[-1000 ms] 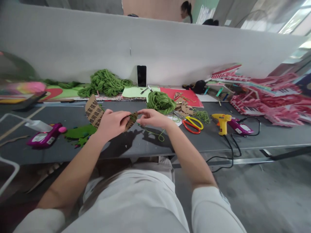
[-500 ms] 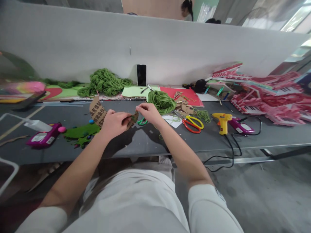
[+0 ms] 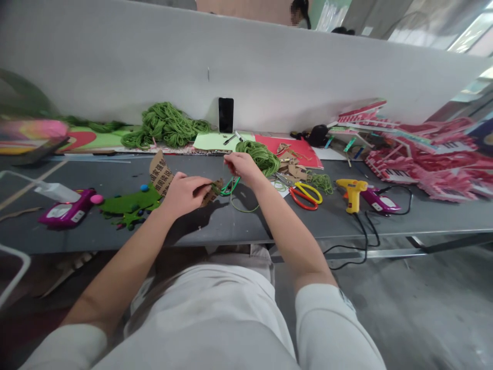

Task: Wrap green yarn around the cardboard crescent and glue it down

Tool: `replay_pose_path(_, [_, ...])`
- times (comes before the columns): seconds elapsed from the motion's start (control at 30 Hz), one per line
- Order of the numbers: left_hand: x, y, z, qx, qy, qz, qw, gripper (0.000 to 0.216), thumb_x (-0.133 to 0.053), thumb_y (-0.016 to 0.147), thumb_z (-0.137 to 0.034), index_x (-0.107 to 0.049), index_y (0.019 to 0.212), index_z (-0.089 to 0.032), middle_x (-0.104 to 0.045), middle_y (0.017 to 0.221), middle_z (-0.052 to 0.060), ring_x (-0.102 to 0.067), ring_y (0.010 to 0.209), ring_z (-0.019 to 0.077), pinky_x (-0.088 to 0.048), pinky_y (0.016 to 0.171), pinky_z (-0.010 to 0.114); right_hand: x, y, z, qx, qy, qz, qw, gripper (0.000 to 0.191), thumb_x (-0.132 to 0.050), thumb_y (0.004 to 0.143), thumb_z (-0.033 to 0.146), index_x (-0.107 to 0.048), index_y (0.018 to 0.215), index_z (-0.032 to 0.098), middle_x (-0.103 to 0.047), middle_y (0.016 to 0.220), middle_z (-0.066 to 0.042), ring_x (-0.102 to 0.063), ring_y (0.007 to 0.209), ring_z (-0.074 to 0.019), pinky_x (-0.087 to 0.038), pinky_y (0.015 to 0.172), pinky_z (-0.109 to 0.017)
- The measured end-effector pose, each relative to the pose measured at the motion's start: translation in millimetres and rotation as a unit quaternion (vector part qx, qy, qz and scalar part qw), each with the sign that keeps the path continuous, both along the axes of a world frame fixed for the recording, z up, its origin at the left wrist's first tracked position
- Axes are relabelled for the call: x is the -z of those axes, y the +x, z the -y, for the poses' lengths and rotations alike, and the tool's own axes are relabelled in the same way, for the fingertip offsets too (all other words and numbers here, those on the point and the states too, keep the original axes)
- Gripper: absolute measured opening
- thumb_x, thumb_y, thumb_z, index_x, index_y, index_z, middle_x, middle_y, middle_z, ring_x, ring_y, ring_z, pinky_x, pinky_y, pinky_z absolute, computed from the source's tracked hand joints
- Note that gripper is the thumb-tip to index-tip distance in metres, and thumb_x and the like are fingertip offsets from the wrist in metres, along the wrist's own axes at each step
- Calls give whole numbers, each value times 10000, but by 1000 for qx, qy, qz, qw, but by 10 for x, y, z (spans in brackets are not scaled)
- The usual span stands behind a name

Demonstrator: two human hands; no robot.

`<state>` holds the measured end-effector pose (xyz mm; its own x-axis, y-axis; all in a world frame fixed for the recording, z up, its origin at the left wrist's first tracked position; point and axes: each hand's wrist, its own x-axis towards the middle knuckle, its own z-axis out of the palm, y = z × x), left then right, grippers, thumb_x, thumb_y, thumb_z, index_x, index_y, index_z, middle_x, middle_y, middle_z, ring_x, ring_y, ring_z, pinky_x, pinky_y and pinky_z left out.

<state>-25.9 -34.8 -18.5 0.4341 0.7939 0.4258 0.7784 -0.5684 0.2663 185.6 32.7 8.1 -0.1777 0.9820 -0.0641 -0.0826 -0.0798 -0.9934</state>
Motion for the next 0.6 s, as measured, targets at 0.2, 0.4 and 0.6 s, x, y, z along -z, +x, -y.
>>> replay_pose_path(0.2, [16,-41,-5,-31,-19,93,995,305,-521,979,-393,-753,1101,-238,-815,961,44,-721,813,210,-385,884,381,108,231,86,-71,-81,-177,978,362,-658,802,366,-361,659,218,-555,638,11,-532,602,-109,-533,734,-291])
replay_pose_path(0.4, [23,-48,-8,-58,2,73,996,310,-500,997,-390,-748,1109,-242,-813,1055,54,-730,907,230,-388,877,383,192,163,225,-126,-52,-101,985,447,-830,757,415,-430,716,219,-265,515,122,-228,454,-56,-351,510,-219])
replay_pose_path(0.6, [65,-56,-6,-89,23,50,995,285,-475,1004,-334,-727,1111,-254,-803,1105,53,-716,951,242,-344,870,413,241,49,329,-165,5,62,984,461,-849,687,546,-664,845,154,-369,521,99,-255,494,-52,-196,477,-221])
